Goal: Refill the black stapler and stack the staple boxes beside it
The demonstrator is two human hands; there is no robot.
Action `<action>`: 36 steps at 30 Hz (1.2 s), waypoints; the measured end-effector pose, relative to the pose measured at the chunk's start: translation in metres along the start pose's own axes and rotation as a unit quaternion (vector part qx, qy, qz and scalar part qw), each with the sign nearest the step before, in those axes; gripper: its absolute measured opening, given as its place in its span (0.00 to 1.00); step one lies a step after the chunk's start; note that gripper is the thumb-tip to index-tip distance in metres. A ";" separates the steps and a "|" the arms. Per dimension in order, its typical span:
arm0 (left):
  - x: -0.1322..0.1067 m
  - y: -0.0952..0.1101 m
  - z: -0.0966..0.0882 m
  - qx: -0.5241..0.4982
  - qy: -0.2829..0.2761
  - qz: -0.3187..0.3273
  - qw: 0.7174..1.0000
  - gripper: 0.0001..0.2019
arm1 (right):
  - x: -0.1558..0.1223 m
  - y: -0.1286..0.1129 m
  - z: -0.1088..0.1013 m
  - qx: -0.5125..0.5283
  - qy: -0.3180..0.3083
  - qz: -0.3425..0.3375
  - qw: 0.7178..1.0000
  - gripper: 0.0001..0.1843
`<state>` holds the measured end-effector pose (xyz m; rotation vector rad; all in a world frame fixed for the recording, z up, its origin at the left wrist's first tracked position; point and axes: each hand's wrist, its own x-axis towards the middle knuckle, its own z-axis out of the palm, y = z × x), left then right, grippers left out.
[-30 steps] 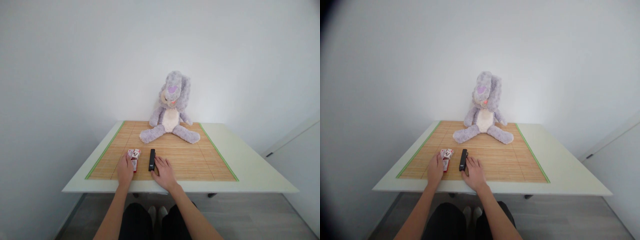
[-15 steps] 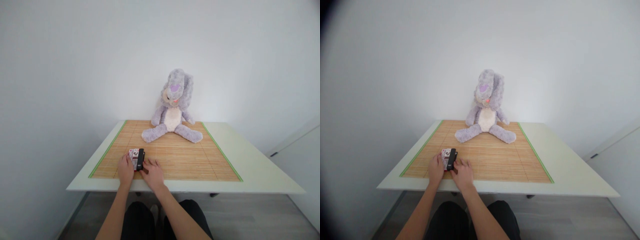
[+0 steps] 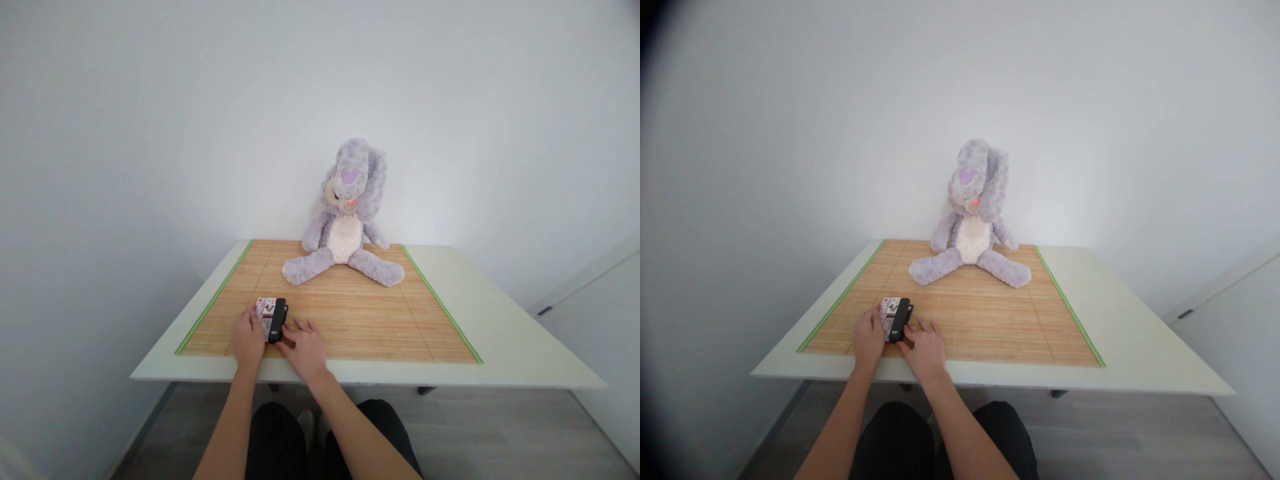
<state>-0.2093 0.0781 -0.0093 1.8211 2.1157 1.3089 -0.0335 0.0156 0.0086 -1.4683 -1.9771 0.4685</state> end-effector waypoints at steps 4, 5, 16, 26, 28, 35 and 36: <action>0.000 0.000 -0.001 0.004 -0.002 0.007 1.000 0.24 | 0.000 0.000 0.000 -0.004 0.001 0.004 1.000 0.21; 0.000 0.000 -0.001 0.006 -0.003 0.008 1.000 0.24 | 0.000 0.000 0.000 -0.005 -0.001 0.005 1.000 0.21; -0.001 0.008 -0.008 0.022 0.015 0.007 1.000 0.23 | -0.003 0.002 -0.001 0.026 0.024 -0.004 0.999 0.27; -0.049 0.103 -0.032 -0.019 -0.030 0.101 0.994 0.22 | -0.039 0.101 -0.077 -0.099 0.100 0.074 0.987 0.31; -0.063 0.130 -0.016 -0.041 -0.134 0.190 0.972 0.23 | -0.043 0.120 -0.090 -0.139 0.103 0.088 0.981 0.32; -0.072 0.146 0.056 0.051 -0.216 0.248 0.943 0.29 | -0.042 0.136 -0.103 -0.250 0.051 0.166 0.952 0.40; -0.071 0.143 0.061 0.074 -0.217 0.242 0.943 0.30 | -0.041 0.134 -0.103 -0.262 0.039 0.178 0.948 0.41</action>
